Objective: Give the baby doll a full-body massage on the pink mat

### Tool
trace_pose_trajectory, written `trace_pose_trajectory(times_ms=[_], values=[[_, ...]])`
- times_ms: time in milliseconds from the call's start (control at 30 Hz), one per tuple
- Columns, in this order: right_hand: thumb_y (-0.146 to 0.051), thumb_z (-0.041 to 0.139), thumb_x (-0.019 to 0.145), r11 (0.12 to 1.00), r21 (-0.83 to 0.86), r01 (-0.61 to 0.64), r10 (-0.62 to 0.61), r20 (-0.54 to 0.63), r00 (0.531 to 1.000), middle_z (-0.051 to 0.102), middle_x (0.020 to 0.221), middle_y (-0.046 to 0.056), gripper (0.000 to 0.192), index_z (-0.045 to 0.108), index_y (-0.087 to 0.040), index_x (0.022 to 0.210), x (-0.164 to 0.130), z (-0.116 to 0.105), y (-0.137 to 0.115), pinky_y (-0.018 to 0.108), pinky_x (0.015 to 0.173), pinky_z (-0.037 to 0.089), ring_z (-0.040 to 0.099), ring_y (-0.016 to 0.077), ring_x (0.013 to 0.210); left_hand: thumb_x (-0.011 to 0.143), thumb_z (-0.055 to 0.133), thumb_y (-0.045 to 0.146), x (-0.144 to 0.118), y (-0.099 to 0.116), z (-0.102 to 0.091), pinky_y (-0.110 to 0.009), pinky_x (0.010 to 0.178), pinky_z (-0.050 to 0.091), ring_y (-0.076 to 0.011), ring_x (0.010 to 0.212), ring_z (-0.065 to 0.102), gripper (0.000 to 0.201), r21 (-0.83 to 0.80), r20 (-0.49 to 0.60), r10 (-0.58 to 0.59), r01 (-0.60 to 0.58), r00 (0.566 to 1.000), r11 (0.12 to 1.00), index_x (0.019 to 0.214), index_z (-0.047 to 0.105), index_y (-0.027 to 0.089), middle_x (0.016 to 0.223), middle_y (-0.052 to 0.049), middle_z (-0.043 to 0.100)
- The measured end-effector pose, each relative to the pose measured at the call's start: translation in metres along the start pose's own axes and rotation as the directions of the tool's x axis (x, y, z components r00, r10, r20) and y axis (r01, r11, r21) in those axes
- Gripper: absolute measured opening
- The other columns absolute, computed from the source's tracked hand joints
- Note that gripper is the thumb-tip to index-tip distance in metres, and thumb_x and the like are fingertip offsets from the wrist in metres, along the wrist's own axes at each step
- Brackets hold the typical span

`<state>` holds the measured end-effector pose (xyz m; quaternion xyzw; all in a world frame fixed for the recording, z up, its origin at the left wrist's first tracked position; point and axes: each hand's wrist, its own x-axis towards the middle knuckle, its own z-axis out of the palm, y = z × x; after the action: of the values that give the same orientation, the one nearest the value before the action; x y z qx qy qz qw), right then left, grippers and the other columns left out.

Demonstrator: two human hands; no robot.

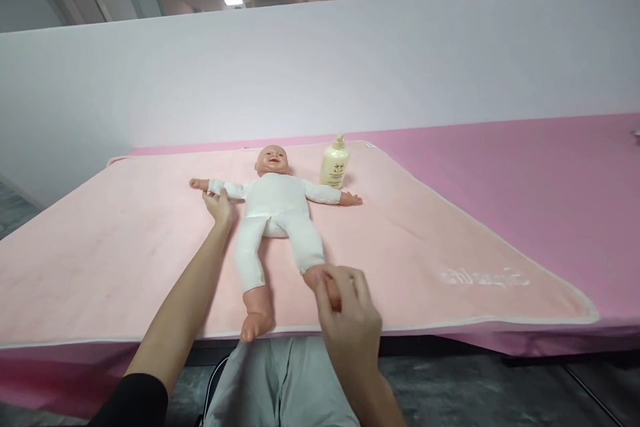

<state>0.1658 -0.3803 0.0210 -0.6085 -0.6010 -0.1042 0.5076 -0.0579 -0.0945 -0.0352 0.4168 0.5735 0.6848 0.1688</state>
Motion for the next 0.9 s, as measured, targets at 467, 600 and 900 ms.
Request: trace_pose_trajectory(times_ms=[467,600,900], values=[[-0.035,0.046,0.091,0.994,-0.102,-0.048,0.077,0.298,0.951,0.052,0.093,0.006,0.024,0.068,-0.023,0.095,0.118,0.075,0.026,0.025,0.054,0.032,0.051,0.0155,0.069,0.075,0.044,0.001,-0.028,0.031,-0.001,-0.04,0.098,0.046,-0.0257,0.111,0.049,0.052,0.276,0.475,0.413,-0.577,0.777,0.769,0.118,0.061,0.024,0.119,-0.009,0.056],[-0.042,0.051,0.089,0.999,-0.017,-0.037,0.039,0.169,0.985,0.056,0.092,0.005,0.024,0.068,-0.025,0.089,0.078,0.026,0.029,0.026,0.055,0.039,0.057,0.0171,0.075,0.078,0.043,0.006,-0.025,0.028,0.001,-0.042,0.106,0.039,-0.0248,0.12,0.048,0.048,0.23,0.439,0.422,-0.553,0.793,0.801,0.123,0.053,0.019,0.126,-0.011,0.054],[-0.04,0.06,0.085,0.998,-0.001,-0.056,0.055,0.146,0.988,0.059,0.085,0.005,0.012,0.066,-0.03,0.086,-0.018,-0.001,0.034,0.031,0.045,0.048,0.065,0.022,0.07,0.085,0.046,0.022,-0.014,0.016,-0.003,-0.033,0.096,0.047,-0.0202,0.112,0.061,0.063,0.037,0.052,0.015,-0.017,0.999,0.999,0.143,0.021,0.02,0.129,-0.013,0.057]])
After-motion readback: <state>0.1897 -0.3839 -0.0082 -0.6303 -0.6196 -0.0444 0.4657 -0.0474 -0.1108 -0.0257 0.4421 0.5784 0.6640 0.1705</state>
